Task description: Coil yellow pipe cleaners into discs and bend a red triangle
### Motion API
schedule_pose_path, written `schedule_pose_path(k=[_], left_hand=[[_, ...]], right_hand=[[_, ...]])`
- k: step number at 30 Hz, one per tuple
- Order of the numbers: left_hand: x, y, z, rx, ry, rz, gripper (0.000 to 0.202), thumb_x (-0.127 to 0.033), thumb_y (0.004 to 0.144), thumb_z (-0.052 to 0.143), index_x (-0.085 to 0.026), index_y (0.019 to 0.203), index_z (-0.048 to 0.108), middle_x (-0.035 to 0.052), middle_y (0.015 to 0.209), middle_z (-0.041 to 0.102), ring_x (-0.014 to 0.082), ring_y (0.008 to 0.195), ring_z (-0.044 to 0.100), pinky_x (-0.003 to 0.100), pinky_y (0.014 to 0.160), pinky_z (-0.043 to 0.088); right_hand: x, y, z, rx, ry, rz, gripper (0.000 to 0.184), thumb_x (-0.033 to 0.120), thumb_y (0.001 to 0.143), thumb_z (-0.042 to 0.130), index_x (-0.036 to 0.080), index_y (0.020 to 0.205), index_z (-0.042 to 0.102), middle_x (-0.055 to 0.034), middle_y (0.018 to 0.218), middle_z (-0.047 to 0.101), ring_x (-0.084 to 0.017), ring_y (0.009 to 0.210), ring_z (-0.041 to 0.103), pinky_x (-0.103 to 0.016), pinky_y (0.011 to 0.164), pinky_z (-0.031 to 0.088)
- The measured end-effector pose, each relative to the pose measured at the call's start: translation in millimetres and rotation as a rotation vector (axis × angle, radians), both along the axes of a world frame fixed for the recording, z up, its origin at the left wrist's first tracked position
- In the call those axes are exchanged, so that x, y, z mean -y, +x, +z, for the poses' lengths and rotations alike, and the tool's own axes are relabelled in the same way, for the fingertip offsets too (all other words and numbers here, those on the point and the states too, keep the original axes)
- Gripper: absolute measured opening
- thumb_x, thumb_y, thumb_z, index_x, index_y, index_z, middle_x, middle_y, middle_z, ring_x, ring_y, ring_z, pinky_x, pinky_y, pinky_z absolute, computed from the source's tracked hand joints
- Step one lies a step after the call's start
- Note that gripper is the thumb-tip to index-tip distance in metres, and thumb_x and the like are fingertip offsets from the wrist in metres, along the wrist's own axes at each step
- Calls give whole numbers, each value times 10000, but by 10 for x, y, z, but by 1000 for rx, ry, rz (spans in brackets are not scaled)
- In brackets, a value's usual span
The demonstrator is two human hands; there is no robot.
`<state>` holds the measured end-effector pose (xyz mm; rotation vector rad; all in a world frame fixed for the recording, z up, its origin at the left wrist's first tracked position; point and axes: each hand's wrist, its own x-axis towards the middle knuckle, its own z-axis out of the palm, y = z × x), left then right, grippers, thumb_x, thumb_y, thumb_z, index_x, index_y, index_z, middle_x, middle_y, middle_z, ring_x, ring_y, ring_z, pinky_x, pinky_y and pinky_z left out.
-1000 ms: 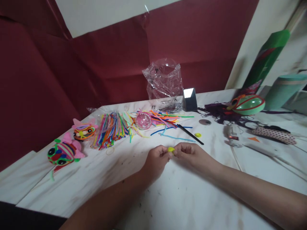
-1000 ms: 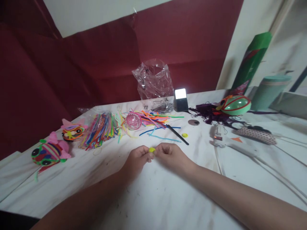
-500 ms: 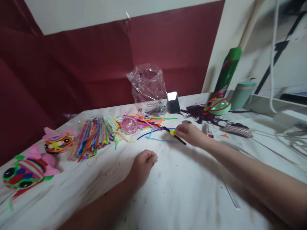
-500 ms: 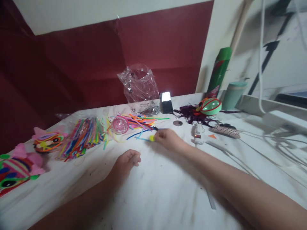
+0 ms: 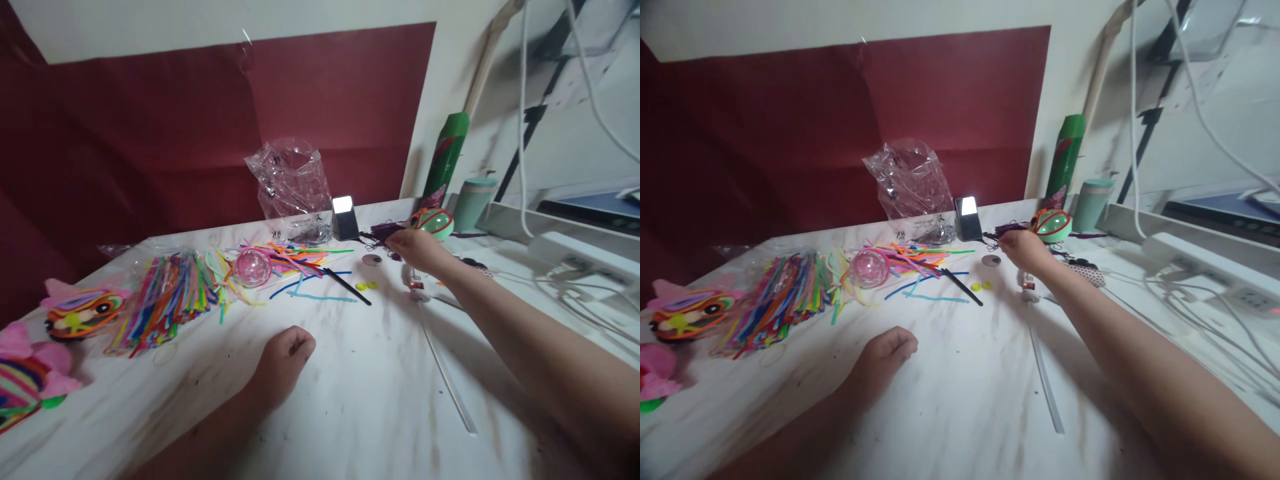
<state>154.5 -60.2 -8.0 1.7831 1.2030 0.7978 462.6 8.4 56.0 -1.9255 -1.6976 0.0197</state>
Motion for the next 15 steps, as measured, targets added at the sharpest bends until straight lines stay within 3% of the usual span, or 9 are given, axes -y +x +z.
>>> schedule_pose_path(k=[4, 7, 12, 15], left_hand=[[20, 17, 25, -47, 31, -25, 184, -310, 736, 484, -158, 641, 529, -22, 587, 475, 119, 594, 434, 222, 571, 348], [26, 19, 29, -61, 46, -37, 177, -301, 737, 486, -160, 639, 530, -20, 590, 479, 121, 599, 443, 222, 576, 355], [23, 7, 12, -65, 69, -61, 162, -284, 740, 482, -165, 643, 532, -14, 604, 494, 125, 606, 456, 225, 584, 363], [27, 4, 2, -78, 108, -96, 148, -265, 747, 472, -169, 657, 538, -6, 625, 508, 131, 619, 470, 231, 595, 369]], right_hand=[[161, 24, 249, -163, 186, 6, 269, 306, 796, 448, 142, 905, 631, -74, 812, 678, -170, 711, 620, -235, 577, 438], [220, -15, 271, -278, 277, 55, 251, 314, 771, 491, 135, 868, 638, -75, 757, 679, -177, 681, 622, -244, 553, 440], [150, -62, -4, -3, 25, 193, 208, 253, 763, 478, 179, 801, 668, -48, 761, 686, -174, 680, 617, -250, 609, 437], [77, -55, -220, 72, -44, 220, 211, 251, 759, 476, 204, 787, 680, -44, 777, 688, -183, 696, 615, -254, 631, 421]])
